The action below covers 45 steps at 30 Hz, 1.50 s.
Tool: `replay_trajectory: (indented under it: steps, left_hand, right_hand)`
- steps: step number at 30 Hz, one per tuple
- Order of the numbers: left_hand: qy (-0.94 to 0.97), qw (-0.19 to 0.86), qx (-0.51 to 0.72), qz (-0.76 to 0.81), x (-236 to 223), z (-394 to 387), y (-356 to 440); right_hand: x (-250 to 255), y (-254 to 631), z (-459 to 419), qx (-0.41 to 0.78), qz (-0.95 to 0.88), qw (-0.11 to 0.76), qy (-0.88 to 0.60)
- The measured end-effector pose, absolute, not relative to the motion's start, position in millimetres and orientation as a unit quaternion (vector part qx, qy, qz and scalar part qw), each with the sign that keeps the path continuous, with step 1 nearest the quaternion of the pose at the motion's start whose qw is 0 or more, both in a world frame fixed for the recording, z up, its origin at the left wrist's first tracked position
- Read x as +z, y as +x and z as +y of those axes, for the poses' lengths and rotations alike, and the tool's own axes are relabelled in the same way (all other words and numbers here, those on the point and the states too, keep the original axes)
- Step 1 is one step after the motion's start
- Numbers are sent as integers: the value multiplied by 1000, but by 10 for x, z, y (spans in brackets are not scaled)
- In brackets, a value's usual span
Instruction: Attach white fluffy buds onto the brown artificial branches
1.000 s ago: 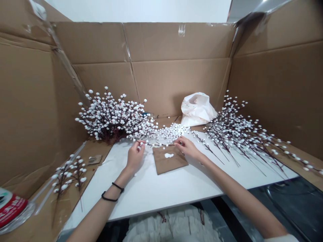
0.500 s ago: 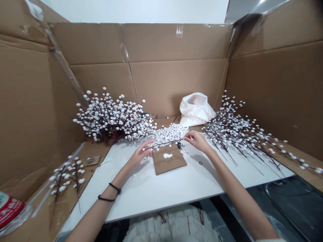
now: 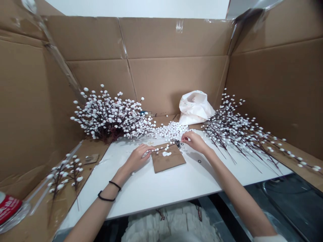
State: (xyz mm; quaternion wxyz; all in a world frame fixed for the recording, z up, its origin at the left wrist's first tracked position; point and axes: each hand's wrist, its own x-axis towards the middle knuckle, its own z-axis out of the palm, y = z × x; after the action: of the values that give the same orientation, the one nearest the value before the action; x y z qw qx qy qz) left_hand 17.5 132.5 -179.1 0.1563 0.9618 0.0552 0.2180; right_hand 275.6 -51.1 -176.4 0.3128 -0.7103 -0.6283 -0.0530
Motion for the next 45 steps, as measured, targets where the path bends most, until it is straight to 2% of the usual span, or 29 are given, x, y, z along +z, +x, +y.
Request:
replay_trajectory:
  steps: [20,37,45]
  left_hand:
    - [962,153,224,41,-1797,1314,161]
    - [964,142,222,42,-1753,1258,153]
    - [952,171,248,57,-1746,1204,173]
  right_hand:
    - [-1861,2779,-474,33,-649,278,-708]
    - [-1847,2733,-480,51,-644,276,-711]
    - [-1701,2782,-552,33,-634,331,-698]
